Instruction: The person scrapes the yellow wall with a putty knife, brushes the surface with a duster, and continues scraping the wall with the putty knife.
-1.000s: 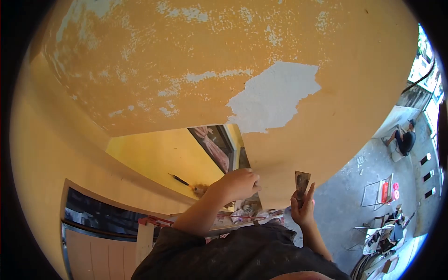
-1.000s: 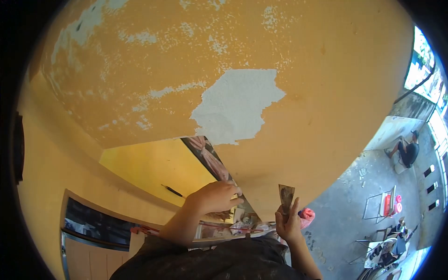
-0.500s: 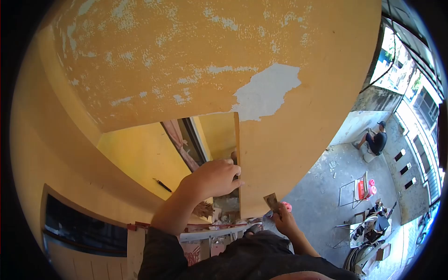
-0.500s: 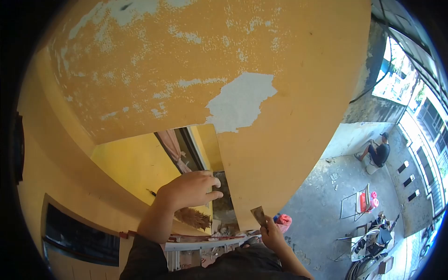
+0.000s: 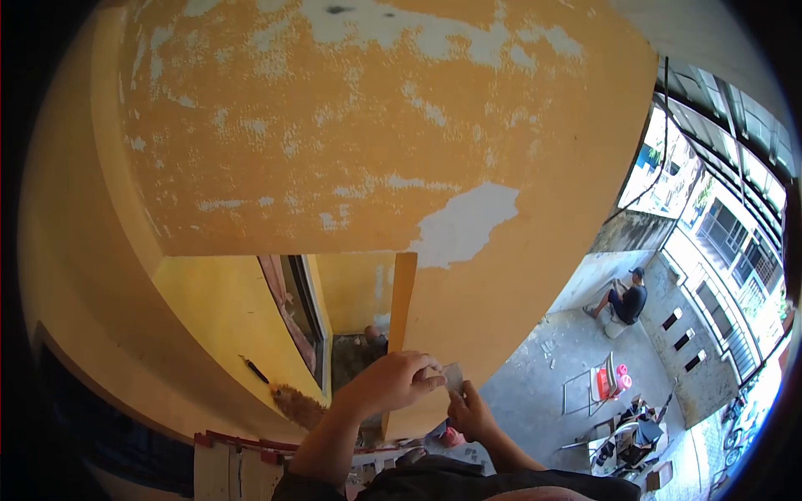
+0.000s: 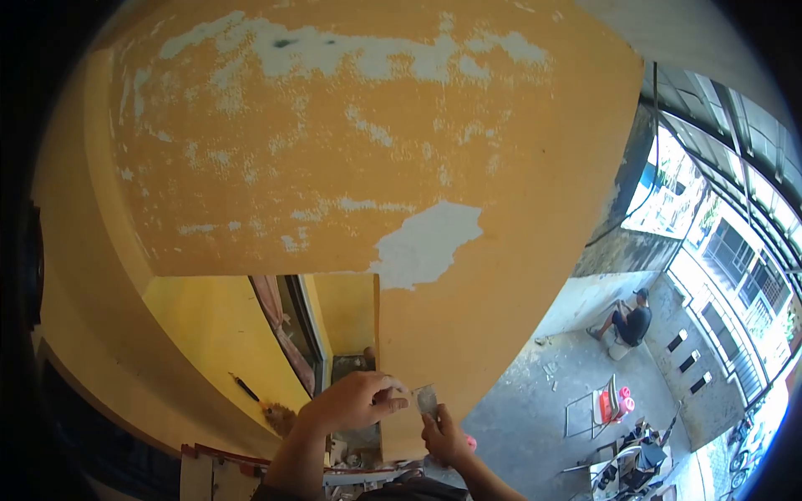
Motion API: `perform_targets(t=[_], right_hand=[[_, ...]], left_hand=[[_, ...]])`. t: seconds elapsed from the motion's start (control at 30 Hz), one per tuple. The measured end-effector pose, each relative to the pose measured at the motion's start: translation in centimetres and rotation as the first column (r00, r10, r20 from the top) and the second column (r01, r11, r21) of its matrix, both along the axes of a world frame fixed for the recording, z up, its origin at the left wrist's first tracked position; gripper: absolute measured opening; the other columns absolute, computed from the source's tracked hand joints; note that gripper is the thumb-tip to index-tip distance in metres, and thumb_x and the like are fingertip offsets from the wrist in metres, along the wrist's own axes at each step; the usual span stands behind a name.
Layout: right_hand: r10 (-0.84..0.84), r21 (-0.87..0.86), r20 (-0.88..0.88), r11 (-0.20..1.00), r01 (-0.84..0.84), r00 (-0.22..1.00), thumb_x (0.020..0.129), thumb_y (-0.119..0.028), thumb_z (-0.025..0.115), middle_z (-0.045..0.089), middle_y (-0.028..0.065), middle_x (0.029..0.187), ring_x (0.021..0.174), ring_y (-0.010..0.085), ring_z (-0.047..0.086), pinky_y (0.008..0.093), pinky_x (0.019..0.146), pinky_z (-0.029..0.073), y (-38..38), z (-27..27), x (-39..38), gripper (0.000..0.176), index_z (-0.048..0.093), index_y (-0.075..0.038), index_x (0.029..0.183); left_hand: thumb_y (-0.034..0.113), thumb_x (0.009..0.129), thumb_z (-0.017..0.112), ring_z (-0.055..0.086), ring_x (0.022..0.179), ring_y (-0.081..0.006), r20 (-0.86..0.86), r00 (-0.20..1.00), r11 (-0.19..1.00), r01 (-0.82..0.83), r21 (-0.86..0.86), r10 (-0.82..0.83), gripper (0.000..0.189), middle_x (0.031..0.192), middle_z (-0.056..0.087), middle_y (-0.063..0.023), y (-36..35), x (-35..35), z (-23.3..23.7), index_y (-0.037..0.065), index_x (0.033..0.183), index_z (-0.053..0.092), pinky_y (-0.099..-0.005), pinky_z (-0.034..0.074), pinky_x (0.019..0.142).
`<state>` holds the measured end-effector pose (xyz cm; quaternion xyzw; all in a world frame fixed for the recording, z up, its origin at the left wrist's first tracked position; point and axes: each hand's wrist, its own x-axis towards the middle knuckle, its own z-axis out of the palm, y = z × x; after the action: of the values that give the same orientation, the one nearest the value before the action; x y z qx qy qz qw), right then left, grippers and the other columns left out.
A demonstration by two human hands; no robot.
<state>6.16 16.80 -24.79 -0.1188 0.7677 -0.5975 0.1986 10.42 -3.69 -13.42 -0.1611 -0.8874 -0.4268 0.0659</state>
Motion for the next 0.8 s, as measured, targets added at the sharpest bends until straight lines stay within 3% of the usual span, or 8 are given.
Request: perform_targets(t=[0.07, 0.27, 0.33, 0.37, 0.43, 0.6, 0.7, 0.8], right_hand=[[-0.051, 0.012, 0.065, 0.999, 0.051, 0.997, 0.096, -0.022, 0.049, 0.045, 0.0005, 0.055, 0.042, 0.0100, 0.044, 0.0271, 0.037, 0.034, 0.1, 0.2, -1.9, 0.015, 0.039, -0.010, 0.098], [-0.020, -0.058, -0.181, 0.998, 0.010, 0.983, 0.097, -0.021, 0.047, 0.045, -0.0008, 0.054, 0.043, 0.0065, 0.043, 0.0236, 0.037, 0.032, -2.3, 8.1, -6.0, 0.014, 0.041, -0.009, 0.090], [0.010, -0.067, -0.231, 0.997, -0.026, 0.973, 0.097, -0.021, 0.046, 0.046, -0.0005, 0.055, 0.039, 0.0064, 0.041, 0.0226, 0.035, 0.031, -3.5, 11.1, -6.6, 0.014, 0.042, -0.008, 0.093], [0.032, -0.020, -0.274, 0.999, -0.039, 0.961, 0.095, -0.022, 0.050, 0.050, 0.0024, 0.055, 0.044, 0.0094, 0.049, 0.0258, 0.039, 0.037, -3.8, 12.4, -6.9, 0.019, 0.043, -0.006, 0.089], [0.065, 0.026, -0.324, 0.998, -0.059, 0.944, 0.096, -0.021, 0.048, 0.052, 0.0033, 0.055, 0.045, 0.0098, 0.050, 0.0262, 0.042, 0.039, -4.6, 14.5, -7.3, 0.017, 0.045, -0.004, 0.093], [0.123, 0.147, -0.403, 0.987, -0.068, 0.907, 0.097, -0.018, 0.047, 0.055, 0.0075, 0.056, 0.047, 0.0152, 0.055, 0.0299, 0.046, 0.042, -5.6, 17.3, -7.8, 0.018, 0.046, -0.001, 0.096], [0.201, 0.286, -0.596, 0.958, -0.028, 0.777, 0.096, -0.017, 0.050, 0.057, 0.0143, 0.058, 0.050, 0.0259, 0.060, 0.0359, 0.049, 0.044, -5.9, 18.4, -7.9, 0.018, 0.046, 0.000, 0.095], [0.268, 0.351, -0.683, 0.936, -0.016, 0.679, 0.095, -0.016, 0.051, 0.058, 0.0136, 0.059, 0.052, 0.0246, 0.061, 0.0359, 0.050, 0.044, -6.2, 19.2, -8.0, 0.016, 0.047, 0.000, 0.094]], left_hand=[[0.026, 0.088, 0.065, 0.056, 0.062, -0.0226, 0.012, 0.999, 0.998, -0.048, 0.052, 0.047, 0.031, 0.070, 0.058, -0.0125, -0.4, 0.4, -0.7, -0.003, 0.098, 0.063, -0.0340, 0.045, 0.059], [0.023, 0.090, 0.063, 0.047, 0.052, -0.0105, -0.062, 0.967, 0.918, -0.211, 0.336, 0.246, 0.024, 0.057, 0.048, -0.0051, 0.3, -0.9, -1.9, 0.001, 0.100, 0.061, -0.0283, 0.039, 0.051], [0.023, 0.088, 0.064, 0.049, 0.047, -0.0148, -0.107, 0.957, 0.889, -0.206, 0.409, 0.271, 0.026, 0.055, 0.050, -0.0082, 0.4, -2.1, -1.3, 0.000, 0.099, 0.061, -0.0301, 0.038, 0.049], [0.023, 0.088, 0.064, 0.049, 0.047, -0.0148, -0.080, 0.957, 0.880, -0.222, 0.420, 0.279, 0.026, 0.055, 0.050, -0.0082, 0.4, -2.7, -1.0, 0.000, 0.099, 0.061, -0.0301, 0.038, 0.049], [0.023, 0.091, 0.061, 0.046, 0.052, -0.0071, -0.143, 0.922, 0.840, -0.255, 0.479, 0.361, 0.022, 0.057, 0.049, -0.0020, 0.4, -4.0, -0.3, 0.002, 0.099, 0.061, -0.0258, 0.037, 0.049], [0.024, 0.094, 0.058, 0.046, 0.052, -0.0050, -0.136, 0.892, 0.714, -0.246, 0.655, 0.432, 0.024, 0.059, 0.051, 0.0001, 0.7, -6.5, 1.1, 0.000, 0.098, 0.063, -0.0224, 0.037, 0.049], [0.024, 0.096, 0.057, 0.047, 0.052, -0.0041, -0.119, 0.898, 0.629, -0.196, 0.752, 0.423, 0.026, 0.060, 0.053, 0.0011, 0.6, -7.6, 0.9, -0.001, 0.097, 0.064, -0.0205, 0.037, 0.048], [0.024, 0.095, 0.058, 0.050, 0.054, -0.0037, -0.009, 0.936, 0.505, -0.182, 0.844, 0.352, 0.025, 0.060, 0.053, 0.0010, 0.6, -7.7, 1.7, 0.000, 0.101, 0.063, -0.0193, 0.039, 0.050]])
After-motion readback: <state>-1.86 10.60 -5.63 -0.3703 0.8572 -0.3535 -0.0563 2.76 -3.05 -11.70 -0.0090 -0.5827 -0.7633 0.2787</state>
